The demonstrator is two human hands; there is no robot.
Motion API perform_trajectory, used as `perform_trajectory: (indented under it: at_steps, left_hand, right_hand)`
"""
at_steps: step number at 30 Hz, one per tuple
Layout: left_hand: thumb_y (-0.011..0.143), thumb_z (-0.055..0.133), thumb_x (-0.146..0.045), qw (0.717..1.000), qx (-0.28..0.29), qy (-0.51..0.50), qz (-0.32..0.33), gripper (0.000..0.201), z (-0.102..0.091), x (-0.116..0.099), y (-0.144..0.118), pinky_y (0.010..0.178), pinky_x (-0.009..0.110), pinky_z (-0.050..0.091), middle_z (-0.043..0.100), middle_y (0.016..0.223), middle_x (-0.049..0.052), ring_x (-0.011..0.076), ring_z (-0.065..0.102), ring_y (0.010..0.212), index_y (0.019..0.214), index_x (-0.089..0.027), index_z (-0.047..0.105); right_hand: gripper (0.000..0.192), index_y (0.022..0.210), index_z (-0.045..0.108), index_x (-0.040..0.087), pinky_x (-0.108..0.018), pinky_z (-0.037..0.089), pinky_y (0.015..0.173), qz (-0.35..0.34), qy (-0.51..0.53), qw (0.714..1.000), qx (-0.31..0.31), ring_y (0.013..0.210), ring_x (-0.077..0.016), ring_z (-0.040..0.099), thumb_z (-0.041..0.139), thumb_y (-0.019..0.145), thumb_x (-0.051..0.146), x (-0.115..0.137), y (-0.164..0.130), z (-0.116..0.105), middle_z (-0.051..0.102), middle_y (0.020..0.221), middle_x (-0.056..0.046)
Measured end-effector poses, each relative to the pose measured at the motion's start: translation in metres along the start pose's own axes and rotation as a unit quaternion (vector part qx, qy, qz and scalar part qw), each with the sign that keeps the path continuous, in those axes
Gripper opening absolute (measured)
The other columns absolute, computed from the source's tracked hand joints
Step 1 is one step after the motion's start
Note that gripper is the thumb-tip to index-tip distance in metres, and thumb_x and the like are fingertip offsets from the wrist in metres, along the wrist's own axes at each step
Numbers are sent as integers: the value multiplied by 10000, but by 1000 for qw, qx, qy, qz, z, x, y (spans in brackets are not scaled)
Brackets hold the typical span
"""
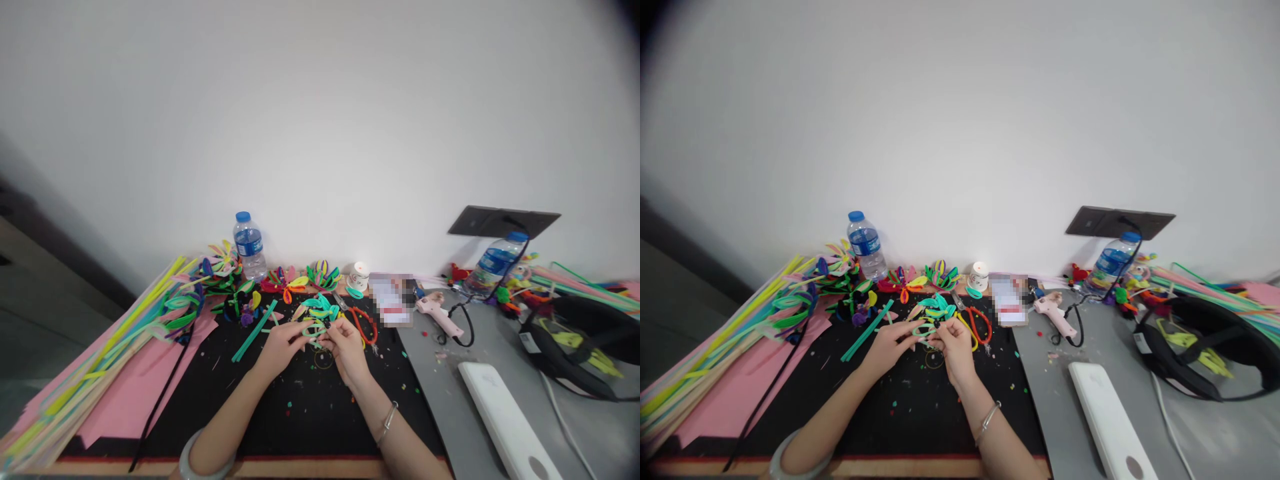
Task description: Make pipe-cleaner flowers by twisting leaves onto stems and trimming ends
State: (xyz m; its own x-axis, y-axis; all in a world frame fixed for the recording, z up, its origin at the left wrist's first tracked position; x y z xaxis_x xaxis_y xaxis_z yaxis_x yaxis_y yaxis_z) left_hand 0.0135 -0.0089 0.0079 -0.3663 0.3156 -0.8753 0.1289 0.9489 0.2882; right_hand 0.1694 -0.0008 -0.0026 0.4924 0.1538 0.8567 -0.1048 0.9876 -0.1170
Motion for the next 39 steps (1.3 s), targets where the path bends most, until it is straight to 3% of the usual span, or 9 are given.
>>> perform_trajectory:
  at_steps: [7,15,18,21,25,30,33,36,39]
  left_hand:
    - [759,603,-222,1000,-6,-13,-4,241,-1,1,2,679,272,481,721,705,29,181,650,619,974,-242,709]
    - [783,578,-204,1000,-10,5,25,229,-1,7,2,741,286,482,732,851,43,203,667,763,957,-262,714]
    - [798,561,-210,999,-7,-1,33,224,-2,6,2,718,274,489,731,835,44,188,667,721,957,-251,714]
    - [807,545,-206,999,-7,-12,32,218,-2,6,3,695,267,495,725,782,45,174,659,675,941,-221,716]
    - [806,542,-216,999,-22,-48,-13,200,-2,8,3,669,276,499,707,723,45,168,643,644,909,-179,709]
    - [767,612,-286,963,-68,-236,-108,270,0,4,4,576,240,468,620,635,-6,127,577,566,1007,-163,630]
    - [732,655,-313,931,-56,-329,-145,294,3,2,3,541,206,420,571,671,-17,86,506,546,981,-160,632]
    - [738,642,-369,917,-25,-362,-167,253,5,4,2,543,204,397,512,606,-29,82,465,540,852,-143,639]
    - [775,589,-418,926,-41,-343,-154,272,4,7,3,523,196,360,471,553,-42,81,432,517,755,-148,602]
  right_hand:
    - [187,677,558,170,-209,482,469,-15,-39,999,-9,475,-91,526,684,690,308,0,0,-1,544,546,40]
    - [198,678,555,168,-217,414,440,-69,-182,981,-13,420,-109,501,567,777,339,2,1,-5,536,496,32]
    - [217,654,550,171,-210,360,437,-114,-289,950,-19,425,-107,467,517,813,314,6,-1,-6,488,475,40]
    - [246,602,518,173,-210,311,455,-171,-405,898,-27,453,-103,426,485,827,266,11,-4,-5,442,485,43]
    - [289,534,453,172,-216,275,481,-224,-477,849,-27,493,-102,387,479,819,217,14,-5,-2,399,506,42]
    - [302,546,471,172,-209,328,509,-201,-444,872,40,518,-108,449,434,845,195,9,-7,3,466,526,24]
    - [298,560,506,171,-205,361,528,-176,-428,883,85,527,-112,493,427,847,180,5,-8,6,519,539,13]
    - [298,558,525,171,-205,381,548,-165,-433,879,109,538,-115,522,435,842,175,2,-8,7,550,543,8]
    - [242,635,571,171,-209,391,559,-182,-446,871,96,570,-122,533,441,840,180,3,-8,7,579,598,3]
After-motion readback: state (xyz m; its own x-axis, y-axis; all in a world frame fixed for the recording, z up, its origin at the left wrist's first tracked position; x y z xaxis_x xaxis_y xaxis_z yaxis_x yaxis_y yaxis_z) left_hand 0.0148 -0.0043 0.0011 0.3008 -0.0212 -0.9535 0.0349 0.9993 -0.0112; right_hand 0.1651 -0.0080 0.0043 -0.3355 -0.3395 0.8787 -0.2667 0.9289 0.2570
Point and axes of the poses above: each hand's wrist, its own y-axis towards the middle knuckle, its own z-axis out of the palm, x = y × z, the point moved 2 cm from there along y, towards the middle knuckle
